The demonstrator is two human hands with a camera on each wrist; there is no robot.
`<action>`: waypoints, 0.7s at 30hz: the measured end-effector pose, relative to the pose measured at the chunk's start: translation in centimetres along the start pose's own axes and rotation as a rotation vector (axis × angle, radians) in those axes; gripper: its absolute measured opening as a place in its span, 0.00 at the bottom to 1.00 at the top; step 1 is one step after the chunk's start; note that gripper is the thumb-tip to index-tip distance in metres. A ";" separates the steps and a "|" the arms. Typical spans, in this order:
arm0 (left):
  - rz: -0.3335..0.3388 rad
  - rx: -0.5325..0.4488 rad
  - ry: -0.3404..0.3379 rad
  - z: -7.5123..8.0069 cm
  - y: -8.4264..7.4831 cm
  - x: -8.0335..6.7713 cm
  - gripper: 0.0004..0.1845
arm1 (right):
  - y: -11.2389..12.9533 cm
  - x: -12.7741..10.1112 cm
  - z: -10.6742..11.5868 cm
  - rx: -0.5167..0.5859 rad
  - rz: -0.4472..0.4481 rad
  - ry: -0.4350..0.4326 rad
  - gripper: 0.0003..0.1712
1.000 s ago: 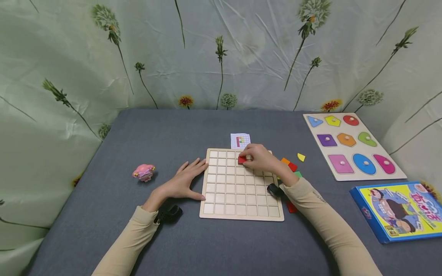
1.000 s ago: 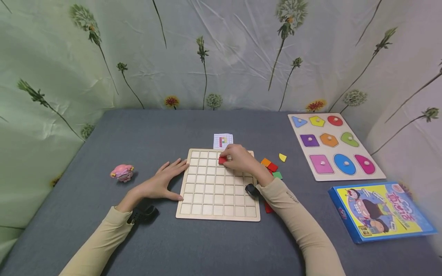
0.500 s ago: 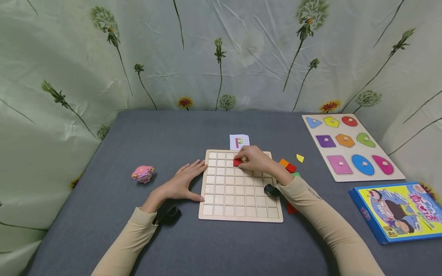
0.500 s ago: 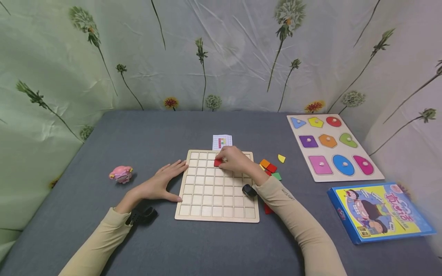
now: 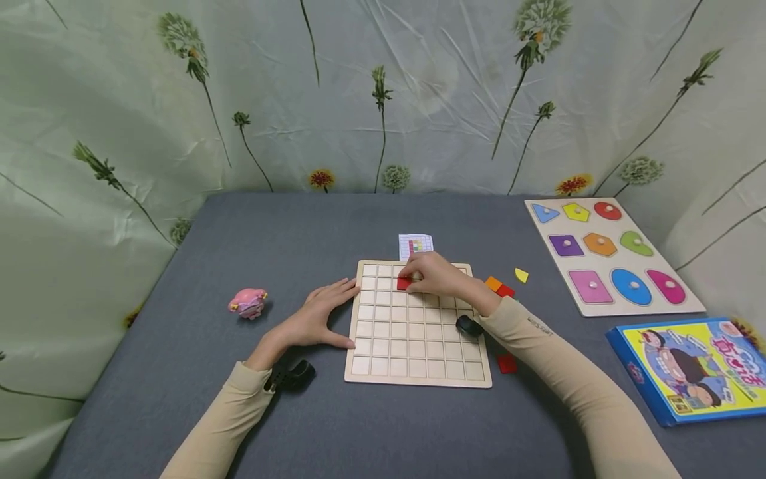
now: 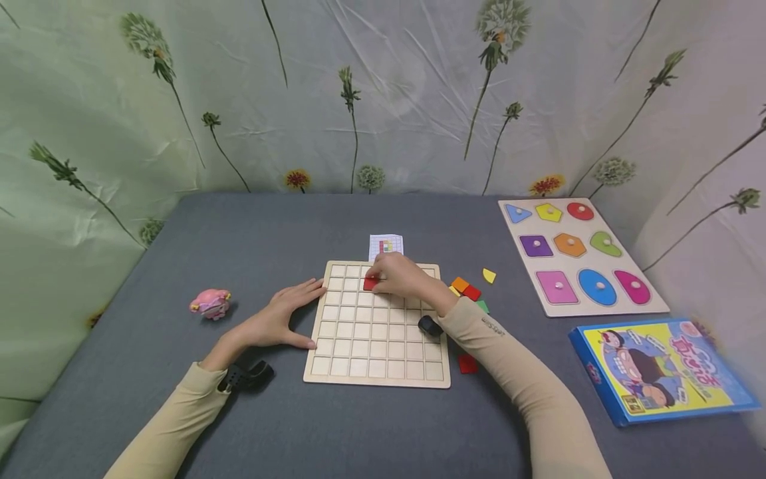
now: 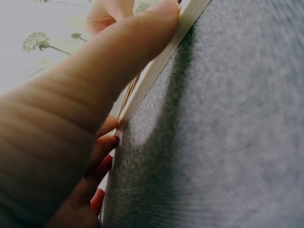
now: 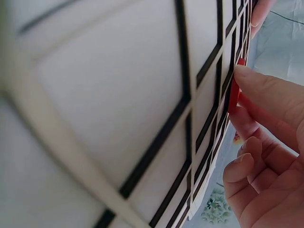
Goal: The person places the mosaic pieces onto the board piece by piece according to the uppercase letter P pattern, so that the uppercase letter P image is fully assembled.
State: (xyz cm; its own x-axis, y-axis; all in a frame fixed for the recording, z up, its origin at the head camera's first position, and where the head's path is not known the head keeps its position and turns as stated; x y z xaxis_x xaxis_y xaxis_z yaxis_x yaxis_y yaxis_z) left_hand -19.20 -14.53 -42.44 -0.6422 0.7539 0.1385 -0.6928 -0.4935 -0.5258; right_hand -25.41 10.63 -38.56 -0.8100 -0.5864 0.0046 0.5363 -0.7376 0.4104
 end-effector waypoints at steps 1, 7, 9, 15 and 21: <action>0.000 -0.001 -0.001 0.0 0.0 0.0 0.54 | 0.1 0.0 0.0 -0.002 0.003 0.000 0.14; 0.001 -0.004 -0.008 0.1 -0.1 -0.1 0.54 | 0.5 0.4 0.1 -0.008 0.022 0.011 0.13; 0.003 0.002 -0.008 0.1 -0.1 -0.1 0.54 | 0.7 0.6 0.1 -0.006 0.027 0.017 0.13; 0.004 0.005 -0.005 0.0 -0.1 -0.1 0.54 | 0.8 0.9 0.1 -0.005 0.007 0.036 0.13; 0.003 -0.001 -0.009 0.1 -0.2 0.0 0.55 | 0.2 0.7 0.4 0.040 -0.025 0.047 0.15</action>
State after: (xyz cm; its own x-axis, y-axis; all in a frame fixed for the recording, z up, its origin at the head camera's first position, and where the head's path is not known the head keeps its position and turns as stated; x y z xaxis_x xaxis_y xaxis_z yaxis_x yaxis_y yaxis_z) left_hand -19.13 -14.50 -42.27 -0.6471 0.7485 0.1450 -0.6909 -0.4953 -0.5266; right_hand -25.96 10.17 -38.10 -0.8104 -0.5838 -0.0481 0.5056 -0.7385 0.4460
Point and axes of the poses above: each hand's wrist, its own x-axis towards the middle knuckle, its own z-axis out of the back of the hand, y = z × x, the point moved 2 cm from there along x, towards the middle knuckle, and after that the axes turned 12 degrees about -z, right-handed, at the moved point
